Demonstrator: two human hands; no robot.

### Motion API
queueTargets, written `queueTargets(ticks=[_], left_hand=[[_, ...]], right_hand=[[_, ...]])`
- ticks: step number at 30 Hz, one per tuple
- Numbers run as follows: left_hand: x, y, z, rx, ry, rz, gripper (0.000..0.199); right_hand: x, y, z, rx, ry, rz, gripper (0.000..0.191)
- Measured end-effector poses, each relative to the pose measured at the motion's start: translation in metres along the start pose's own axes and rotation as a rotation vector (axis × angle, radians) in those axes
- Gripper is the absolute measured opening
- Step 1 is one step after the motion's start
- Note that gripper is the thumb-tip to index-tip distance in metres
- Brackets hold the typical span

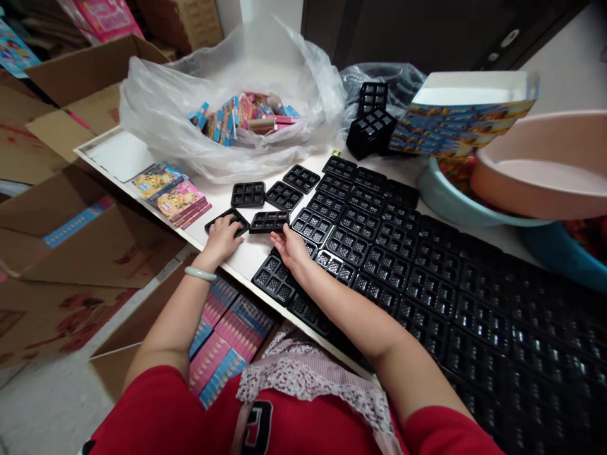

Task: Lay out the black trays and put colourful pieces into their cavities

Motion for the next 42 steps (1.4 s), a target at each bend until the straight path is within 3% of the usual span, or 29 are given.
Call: queueTargets(ticks=[4,8,11,13,17,19,21,24,28,30,32,34,36,39,42], left_hand=[[-0.004,0.006,0.005,-0.006,-0.008,-0.007,0.025],[-0.023,-0.004,0.0,0.107,-0.007,-0.091,0.02],[-0.034,-0.018,-0.011,0.216,0.032,-0.189,0.022],[-0.036,-0.028,-0.019,0.275,0.063,-0.243,0.024],[-0.019,-0.038,-0.03,0.285,0.196,-0.263,0.021],[-0.006,-0.035,-0.037,0.217,0.296,-0.243,0.02],[0.006,-0.03,-0.046,0.138,0.389,-0.206,0.02],[0.019,-0.021,-0.063,0.055,0.496,-0.152,0.024],[0.026,-0.021,-0.078,0.064,0.535,-0.202,0.029],[0.025,-0.029,-0.079,0.153,0.496,-0.279,0.026],[0.024,-0.035,-0.078,0.225,0.44,-0.359,0.024],[0.028,-0.035,-0.074,0.223,0.411,-0.407,0.023],[0.034,-0.03,-0.07,0.17,0.414,-0.426,0.022],[0.035,-0.025,-0.063,0.113,0.407,-0.414,0.024],[0.036,-0.023,-0.062,0.056,0.443,-0.347,0.028]], right_hand=[[0.008,0.006,0.0,-0.03,0.056,-0.041,0.019],[0.025,0.001,-0.014,-0.059,0.136,-0.106,0.021],[0.036,0.012,-0.027,-0.279,0.206,-0.394,0.012],[0.022,0.032,-0.027,-0.482,0.012,-0.72,0.012],[-0.018,0.08,-0.021,-0.677,-0.712,-1.55,0.029],[-0.017,0.086,-0.008,-0.683,-0.843,-1.889,0.033],[-0.017,0.082,0.005,-0.637,-0.859,-2.049,0.039],[-0.019,0.075,0.009,-0.581,-0.886,-2.029,0.042],[-0.021,0.075,-0.008,-0.627,-0.903,-1.683,0.025],[-0.021,0.069,-0.009,-0.573,-0.731,-1.433,0.014],[-0.008,0.056,-0.006,-0.515,-0.426,-1.175,0.015],[0.013,0.05,-0.009,-0.525,-0.17,-0.928,0.026],[0.026,0.047,-0.015,-0.537,-0.052,-0.746,0.034],[0.033,0.035,-0.015,-0.459,0.009,-0.707,0.04],[0.022,0.03,-0.014,-0.481,-0.062,-0.979,0.031]])
Point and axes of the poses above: each hand's wrist, its own z-axis towards the middle knuckle, its own y-axis out of the palm, x = y × z, the point moved 9 cm from there along z, towards the middle knuckle, and after that the axes turned 2 degrees about z, right-handed, at the moved point
